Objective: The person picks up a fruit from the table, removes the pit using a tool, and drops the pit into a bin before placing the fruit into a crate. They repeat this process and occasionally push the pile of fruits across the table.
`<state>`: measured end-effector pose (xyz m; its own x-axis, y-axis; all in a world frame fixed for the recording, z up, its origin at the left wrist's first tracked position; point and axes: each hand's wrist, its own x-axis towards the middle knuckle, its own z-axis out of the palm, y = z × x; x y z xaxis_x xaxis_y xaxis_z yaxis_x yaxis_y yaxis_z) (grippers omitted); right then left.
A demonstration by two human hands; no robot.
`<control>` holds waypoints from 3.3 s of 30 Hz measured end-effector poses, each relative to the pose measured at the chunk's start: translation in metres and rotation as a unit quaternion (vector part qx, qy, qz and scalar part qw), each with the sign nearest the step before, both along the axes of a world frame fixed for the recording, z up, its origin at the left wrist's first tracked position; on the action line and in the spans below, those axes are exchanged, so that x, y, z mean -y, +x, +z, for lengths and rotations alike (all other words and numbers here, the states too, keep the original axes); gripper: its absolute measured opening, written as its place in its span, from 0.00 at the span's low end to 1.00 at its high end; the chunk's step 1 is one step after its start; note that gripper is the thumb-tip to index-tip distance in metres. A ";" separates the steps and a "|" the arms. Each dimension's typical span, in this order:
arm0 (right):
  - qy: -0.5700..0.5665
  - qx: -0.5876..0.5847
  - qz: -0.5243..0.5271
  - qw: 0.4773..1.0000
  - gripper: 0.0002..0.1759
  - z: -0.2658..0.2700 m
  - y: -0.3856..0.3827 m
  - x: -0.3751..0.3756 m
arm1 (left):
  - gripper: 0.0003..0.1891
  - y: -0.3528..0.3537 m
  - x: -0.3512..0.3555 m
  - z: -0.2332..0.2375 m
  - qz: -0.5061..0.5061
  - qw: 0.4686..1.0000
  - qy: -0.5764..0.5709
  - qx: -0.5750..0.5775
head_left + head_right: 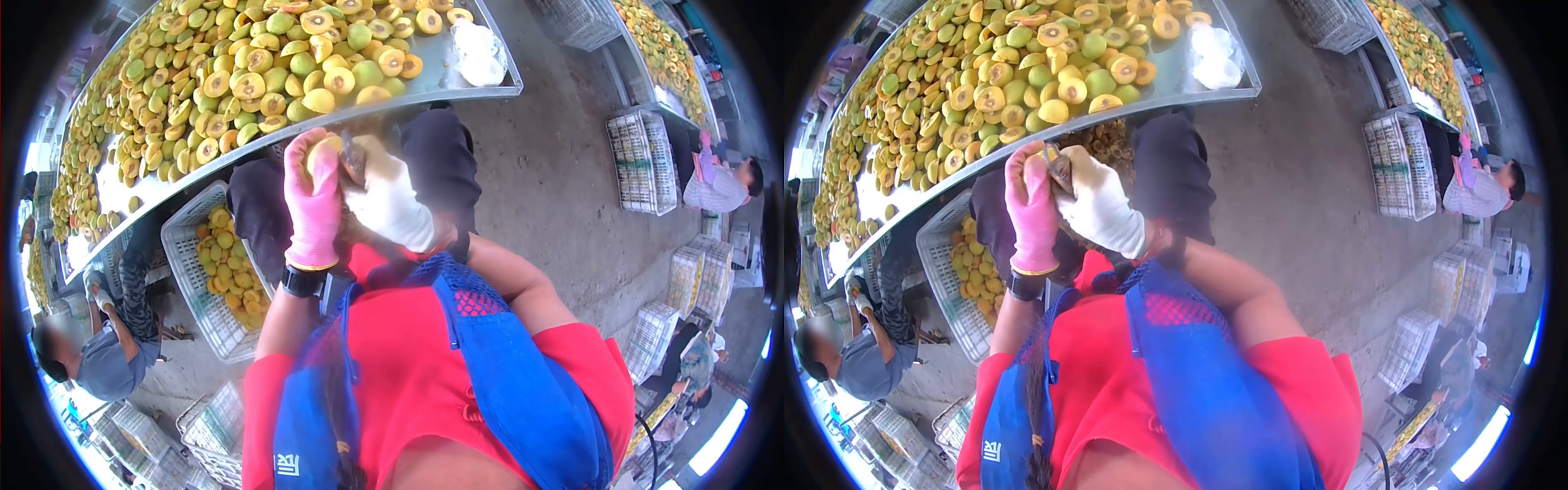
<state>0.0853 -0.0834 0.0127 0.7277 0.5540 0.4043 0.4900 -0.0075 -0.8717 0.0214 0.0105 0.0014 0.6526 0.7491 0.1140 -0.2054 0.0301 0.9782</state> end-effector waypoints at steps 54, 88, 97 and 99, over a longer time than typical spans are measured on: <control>-0.189 -0.399 0.368 0.819 0.14 0.007 0.008 0.010 | 0.26 -0.017 -0.018 0.012 -0.114 0.986 -0.082 0.088; -0.303 -0.446 0.365 0.759 0.07 0.005 -0.002 0.017 | 0.26 -0.209 -0.134 0.003 0.232 0.753 0.200 -0.582; -0.194 -0.314 0.289 0.883 0.07 -0.044 -0.013 0.013 | 0.27 -0.071 -0.185 -0.012 0.039 0.889 0.235 -0.391; -0.122 -0.143 0.226 0.956 0.09 -0.052 -0.017 0.012 | 0.28 -0.034 -0.210 -0.034 -0.052 0.812 0.324 -0.483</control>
